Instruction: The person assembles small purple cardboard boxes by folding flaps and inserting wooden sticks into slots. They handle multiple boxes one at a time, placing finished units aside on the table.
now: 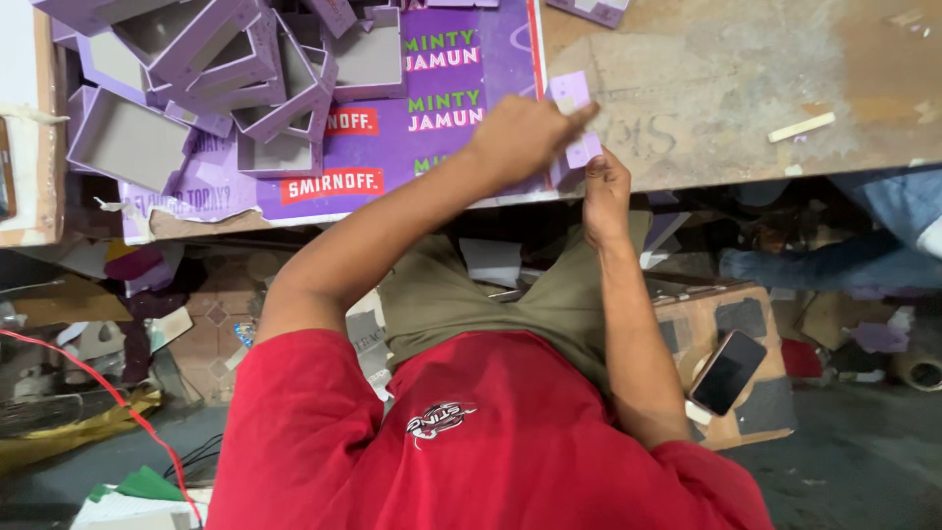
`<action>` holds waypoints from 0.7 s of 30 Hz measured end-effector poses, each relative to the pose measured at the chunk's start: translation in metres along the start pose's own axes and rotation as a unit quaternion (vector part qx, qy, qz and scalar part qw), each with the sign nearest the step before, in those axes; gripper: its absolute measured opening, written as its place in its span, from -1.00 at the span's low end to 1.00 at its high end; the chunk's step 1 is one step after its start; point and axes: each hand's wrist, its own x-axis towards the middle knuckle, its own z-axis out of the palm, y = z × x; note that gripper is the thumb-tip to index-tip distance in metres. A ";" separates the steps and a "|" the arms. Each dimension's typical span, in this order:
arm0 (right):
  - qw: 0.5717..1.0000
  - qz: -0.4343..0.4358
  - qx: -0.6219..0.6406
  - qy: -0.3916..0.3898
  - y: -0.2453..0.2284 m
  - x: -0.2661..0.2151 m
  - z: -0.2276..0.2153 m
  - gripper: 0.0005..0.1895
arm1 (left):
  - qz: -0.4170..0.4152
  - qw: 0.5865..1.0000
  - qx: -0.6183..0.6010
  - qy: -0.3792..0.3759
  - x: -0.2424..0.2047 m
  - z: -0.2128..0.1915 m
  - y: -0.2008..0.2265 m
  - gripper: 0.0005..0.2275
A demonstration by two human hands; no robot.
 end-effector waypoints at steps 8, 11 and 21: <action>0.993 0.009 0.114 -0.027 -0.008 -0.018 0.003 -0.53 | -0.045 0.977 -0.201 0.047 -0.020 0.004 -0.029 -0.68; 0.994 0.009 0.105 -0.021 -0.041 0.003 0.008 -0.60 | -0.194 0.953 -0.104 0.207 -0.021 0.024 -0.083 -0.69; 0.915 -0.217 -0.307 -0.146 -0.159 0.147 0.122 -0.76 | -0.235 0.926 0.210 0.206 -0.045 0.137 -0.172 -0.74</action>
